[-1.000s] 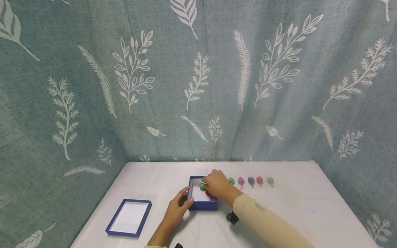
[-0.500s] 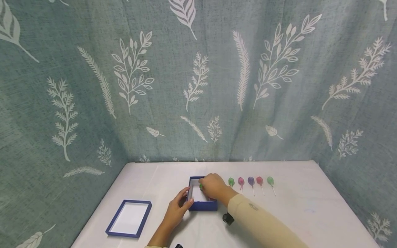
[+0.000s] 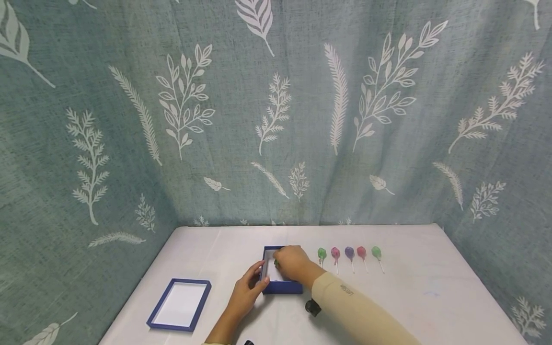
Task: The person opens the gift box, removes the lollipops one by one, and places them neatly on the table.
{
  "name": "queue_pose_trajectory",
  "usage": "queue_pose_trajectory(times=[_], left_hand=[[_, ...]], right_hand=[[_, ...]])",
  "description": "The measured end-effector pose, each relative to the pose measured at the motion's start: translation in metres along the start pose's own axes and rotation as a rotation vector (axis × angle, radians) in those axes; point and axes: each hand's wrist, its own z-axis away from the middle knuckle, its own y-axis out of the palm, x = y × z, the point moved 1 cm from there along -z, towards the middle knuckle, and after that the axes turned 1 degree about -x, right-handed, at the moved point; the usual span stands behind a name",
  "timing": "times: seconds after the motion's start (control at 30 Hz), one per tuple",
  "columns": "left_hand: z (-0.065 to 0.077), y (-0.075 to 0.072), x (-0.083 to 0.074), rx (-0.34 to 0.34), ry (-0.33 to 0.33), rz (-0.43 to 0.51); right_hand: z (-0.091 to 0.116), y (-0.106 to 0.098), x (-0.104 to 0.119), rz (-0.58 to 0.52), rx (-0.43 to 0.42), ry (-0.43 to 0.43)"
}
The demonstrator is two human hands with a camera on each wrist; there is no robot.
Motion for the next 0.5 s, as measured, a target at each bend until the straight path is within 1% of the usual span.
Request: queue_pose_trajectory(times=[0.33, 0.5], left_hand=[[0.001, -0.0014, -0.003, 0.004, 0.0, 0.007], [0.0013, -0.0019, -0.0027, 0.004, 0.0, -0.011]], right_hand=[[-0.0009, 0.0011, 0.0031, 0.033, 0.059, 0.004], [-0.002, 0.0049, 0.0022, 0.038, 0.086, -0.015]])
